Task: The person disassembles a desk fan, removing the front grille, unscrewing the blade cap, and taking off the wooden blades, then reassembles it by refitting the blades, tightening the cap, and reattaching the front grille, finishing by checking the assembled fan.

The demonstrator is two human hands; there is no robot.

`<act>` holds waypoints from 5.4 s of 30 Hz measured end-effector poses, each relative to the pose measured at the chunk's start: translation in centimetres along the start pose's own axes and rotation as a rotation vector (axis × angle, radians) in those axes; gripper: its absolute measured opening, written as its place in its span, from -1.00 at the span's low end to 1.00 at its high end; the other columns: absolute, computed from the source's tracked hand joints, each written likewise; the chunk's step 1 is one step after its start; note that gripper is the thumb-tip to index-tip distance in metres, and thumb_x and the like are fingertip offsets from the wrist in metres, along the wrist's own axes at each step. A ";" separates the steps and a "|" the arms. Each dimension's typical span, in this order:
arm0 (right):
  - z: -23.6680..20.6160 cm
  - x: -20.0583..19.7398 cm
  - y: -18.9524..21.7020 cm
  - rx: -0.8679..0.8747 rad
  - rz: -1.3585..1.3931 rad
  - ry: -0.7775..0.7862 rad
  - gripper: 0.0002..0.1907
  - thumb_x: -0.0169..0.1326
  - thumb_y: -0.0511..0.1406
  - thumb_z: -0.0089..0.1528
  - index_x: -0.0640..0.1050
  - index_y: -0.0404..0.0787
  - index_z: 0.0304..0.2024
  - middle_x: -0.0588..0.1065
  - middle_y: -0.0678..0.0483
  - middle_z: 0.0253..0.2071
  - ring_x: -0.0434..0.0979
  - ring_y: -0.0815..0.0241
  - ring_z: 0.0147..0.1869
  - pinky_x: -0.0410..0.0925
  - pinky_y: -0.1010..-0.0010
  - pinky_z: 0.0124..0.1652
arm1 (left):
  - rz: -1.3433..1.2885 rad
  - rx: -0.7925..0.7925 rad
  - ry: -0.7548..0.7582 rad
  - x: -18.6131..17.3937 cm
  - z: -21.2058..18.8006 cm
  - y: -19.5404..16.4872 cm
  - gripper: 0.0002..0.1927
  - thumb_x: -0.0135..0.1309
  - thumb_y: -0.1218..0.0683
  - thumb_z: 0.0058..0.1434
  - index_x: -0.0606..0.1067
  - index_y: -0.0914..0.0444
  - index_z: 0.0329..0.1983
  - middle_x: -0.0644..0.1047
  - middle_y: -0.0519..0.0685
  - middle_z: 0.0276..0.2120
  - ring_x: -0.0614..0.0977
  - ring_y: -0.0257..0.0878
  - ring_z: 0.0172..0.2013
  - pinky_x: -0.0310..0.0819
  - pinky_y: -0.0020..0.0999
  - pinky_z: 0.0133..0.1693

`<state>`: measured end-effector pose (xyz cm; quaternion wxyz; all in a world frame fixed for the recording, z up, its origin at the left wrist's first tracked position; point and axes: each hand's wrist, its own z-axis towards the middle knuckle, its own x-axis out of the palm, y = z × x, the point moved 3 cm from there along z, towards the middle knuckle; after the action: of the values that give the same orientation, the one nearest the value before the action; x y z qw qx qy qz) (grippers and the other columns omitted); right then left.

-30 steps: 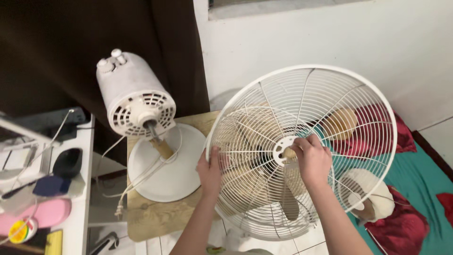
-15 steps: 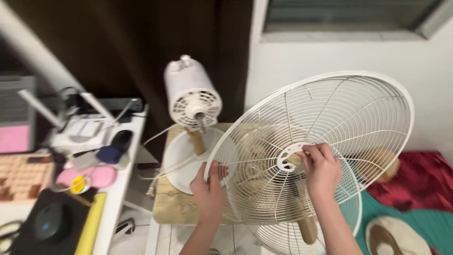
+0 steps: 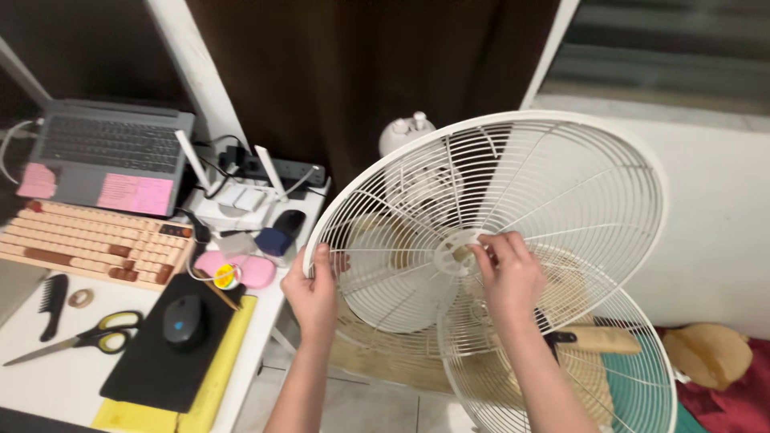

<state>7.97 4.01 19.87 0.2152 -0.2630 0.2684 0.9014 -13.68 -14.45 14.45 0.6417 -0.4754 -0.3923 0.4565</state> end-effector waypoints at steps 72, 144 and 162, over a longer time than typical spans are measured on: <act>3.7 4.5 4.0 0.133 0.180 0.111 -0.53 0.35 -0.27 0.13 0.47 -0.06 0.05 0.33 -0.01 0.12 0.61 0.07 -0.02 0.46 0.24 -0.25 | -0.086 0.312 0.003 -0.9 10.6 -6.9 -0.67 0.14 0.03 0.42 0.58 0.46 -0.20 0.60 -0.04 -0.50 0.69 -0.40 -0.45 0.58 -0.51 -0.41; -15.8 7.3 -13.9 0.539 0.016 0.244 -0.57 0.20 -0.38 0.18 0.53 -0.12 0.12 0.43 -0.16 0.17 0.56 -0.14 0.09 0.48 0.17 0.03 | 1.135 1.326 0.187 10.5 5.6 -2.9 -0.43 0.31 -0.14 0.24 0.49 -0.12 0.33 0.14 0.13 0.56 -0.02 0.09 0.56 -0.35 0.34 0.41; -17.4 15.6 -17.6 0.458 -0.297 0.799 -0.41 0.27 -0.06 0.15 0.42 0.20 0.21 0.39 -0.02 0.21 0.39 -0.13 0.33 0.44 0.05 0.11 | 1.162 1.233 0.037 12.3 3.5 -3.4 -0.56 0.06 0.15 0.35 0.46 0.01 0.29 0.27 0.05 0.45 0.21 0.03 0.46 -0.13 0.23 0.39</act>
<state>11.51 10.92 -8.31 0.2743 -0.5699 0.4809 0.6072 -12.88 -2.20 19.43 0.4557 -0.1740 0.2442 0.8381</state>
